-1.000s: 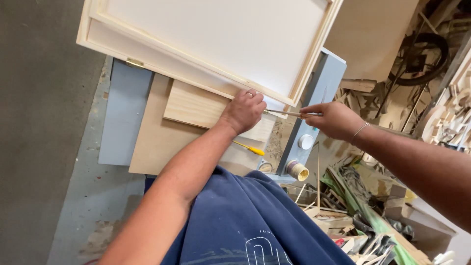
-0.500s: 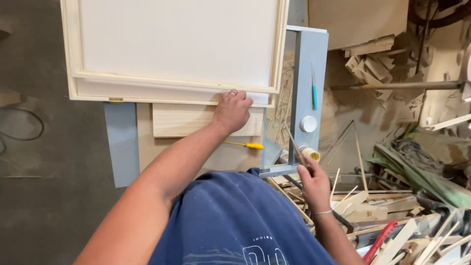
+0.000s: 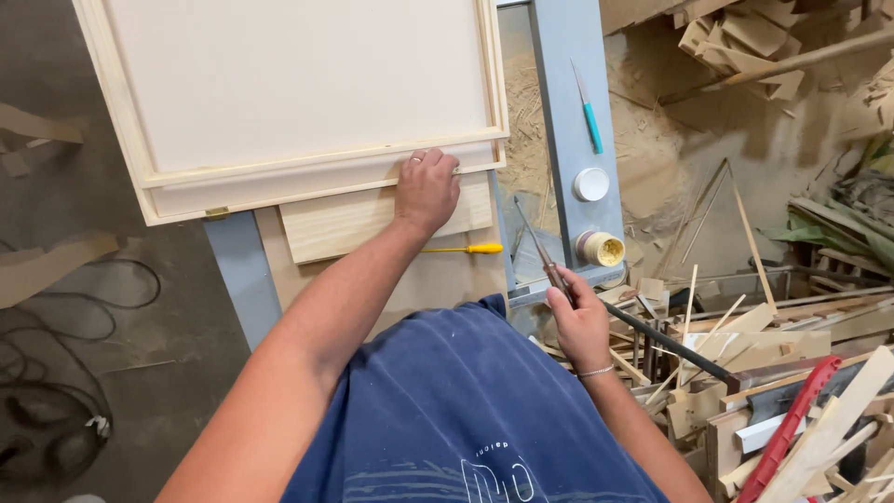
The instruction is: Assembling a wooden frame by attaching hinges and screws using a screwdriver and power drill
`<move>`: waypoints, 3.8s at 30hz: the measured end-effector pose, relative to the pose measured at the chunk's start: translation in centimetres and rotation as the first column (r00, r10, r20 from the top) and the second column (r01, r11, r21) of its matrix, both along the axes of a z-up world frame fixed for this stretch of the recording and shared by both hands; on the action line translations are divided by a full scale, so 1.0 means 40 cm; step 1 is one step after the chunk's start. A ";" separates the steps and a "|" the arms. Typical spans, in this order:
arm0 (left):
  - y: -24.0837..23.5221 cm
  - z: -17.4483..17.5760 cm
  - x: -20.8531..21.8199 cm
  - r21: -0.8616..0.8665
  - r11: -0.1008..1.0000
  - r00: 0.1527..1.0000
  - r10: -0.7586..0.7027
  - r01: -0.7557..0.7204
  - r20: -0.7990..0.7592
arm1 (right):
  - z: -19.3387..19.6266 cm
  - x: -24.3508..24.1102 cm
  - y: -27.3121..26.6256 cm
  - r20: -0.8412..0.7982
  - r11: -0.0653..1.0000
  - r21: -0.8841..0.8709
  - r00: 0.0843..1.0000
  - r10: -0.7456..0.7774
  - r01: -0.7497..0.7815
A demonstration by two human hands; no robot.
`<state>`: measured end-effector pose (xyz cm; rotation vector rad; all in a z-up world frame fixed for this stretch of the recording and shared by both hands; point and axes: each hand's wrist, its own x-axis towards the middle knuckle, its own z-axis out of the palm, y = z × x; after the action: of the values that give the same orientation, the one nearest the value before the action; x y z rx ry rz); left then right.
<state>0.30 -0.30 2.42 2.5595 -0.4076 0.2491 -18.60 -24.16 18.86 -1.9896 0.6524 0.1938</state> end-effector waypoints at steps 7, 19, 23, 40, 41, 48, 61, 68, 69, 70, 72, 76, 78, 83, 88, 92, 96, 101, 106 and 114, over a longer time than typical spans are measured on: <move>0.098 -0.019 -0.051 0.075 0.997 0.987 0.003 -0.015 0.163 | -0.130 0.020 -0.030 0.087 0.951 0.305 0.993 -0.085 0.054; 0.076 0.025 -0.047 0.073 0.996 0.973 0.034 -0.051 0.226 | -0.252 0.181 0.021 -0.212 0.982 0.021 0.959 0.186 -0.186; 0.076 0.065 -0.037 0.092 0.994 0.976 0.034 -0.055 0.217 | -0.242 0.270 0.061 -0.115 0.972 0.160 0.974 0.193 -0.173; 0.072 0.111 -0.024 0.045 0.993 0.970 0.092 -0.105 0.227 | -0.167 0.512 0.188 -0.371 0.734 -0.056 0.697 0.614 -0.677; 0.072 0.107 -0.026 0.037 0.994 0.969 0.091 -0.103 0.232 | -0.164 0.512 0.186 -0.382 0.732 -0.063 0.694 0.610 -0.678; 0.080 0.119 -0.025 0.024 0.997 0.975 0.067 -0.074 0.213 | -0.067 0.496 0.174 -0.338 0.776 -0.049 0.741 0.580 -0.629; 0.081 0.082 -0.038 0.019 0.999 0.978 0.042 -0.047 0.205 | 0.102 0.439 0.013 -0.083 0.889 -0.289 0.935 0.346 -0.355; 0.068 0.056 -0.042 0.047 0.992 0.961 0.097 -0.113 0.259 | 0.101 0.480 0.013 0.301 0.906 -0.246 0.861 0.410 -0.345; 0.074 0.053 -0.045 0.044 0.993 0.957 0.098 -0.114 0.273 | 0.089 0.485 0.016 0.307 0.871 -0.334 0.831 0.463 -0.362; 0.071 0.052 -0.047 0.050 0.991 0.958 0.105 -0.123 0.268 | 0.087 0.498 0.022 0.305 0.869 -0.327 0.829 0.469 -0.371; 0.072 0.046 -0.047 0.021 0.993 0.957 0.109 -0.119 0.270 | 0.079 0.527 0.038 0.316 0.851 -0.339 0.804 0.505 -0.401; 0.076 0.051 -0.047 0.006 0.992 0.949 0.121 -0.128 0.290 | 0.078 0.567 0.056 0.305 0.810 -0.376 0.765 0.567 -0.449; 0.072 0.054 -0.044 -0.013 0.992 0.944 0.122 -0.124 0.307 | 0.078 0.587 0.063 0.329 0.772 -0.419 0.713 0.619 -0.477; 0.066 0.019 -0.046 0.003 0.992 0.946 0.117 -0.124 0.301 | 0.082 0.610 0.076 0.286 0.725 -0.457 0.686 0.669 -0.515; 0.064 0.017 -0.049 -0.001 0.993 0.951 0.112 -0.117 0.288 | 0.087 0.613 0.088 0.266 0.712 -0.477 0.688 0.675 -0.515; 0.063 0.014 -0.049 0.005 0.993 0.953 0.112 -0.118 0.280 | 0.090 0.620 0.089 0.249 0.691 -0.495 0.676 0.694 -0.527; 0.064 0.017 -0.047 -0.001 0.994 0.958 0.103 -0.107 0.267 | 0.095 0.627 0.093 0.227 0.637 -0.529 0.630 0.743 -0.560; 0.065 0.014 -0.049 0.000 0.995 0.960 0.101 -0.104 0.263 | 0.133 0.621 0.129 0.186 0.547 -0.584 0.558 0.809 -0.599; 0.080 0.054 -0.057 0.092 0.994 0.983 0.044 -0.061 0.180 | 0.149 0.671 0.133 -0.193 0.127 -0.817 0.475 0.859 -0.563; 0.078 0.043 -0.061 0.118 0.991 0.986 0.042 -0.062 0.160 | 0.231 0.781 0.179 -0.300 -0.246 -0.540 -0.089 0.950 -0.805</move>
<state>-2.14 2.81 4.14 2.6829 -0.4264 0.4609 12.66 -17.00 28.12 -2.6375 -1.4579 0.7117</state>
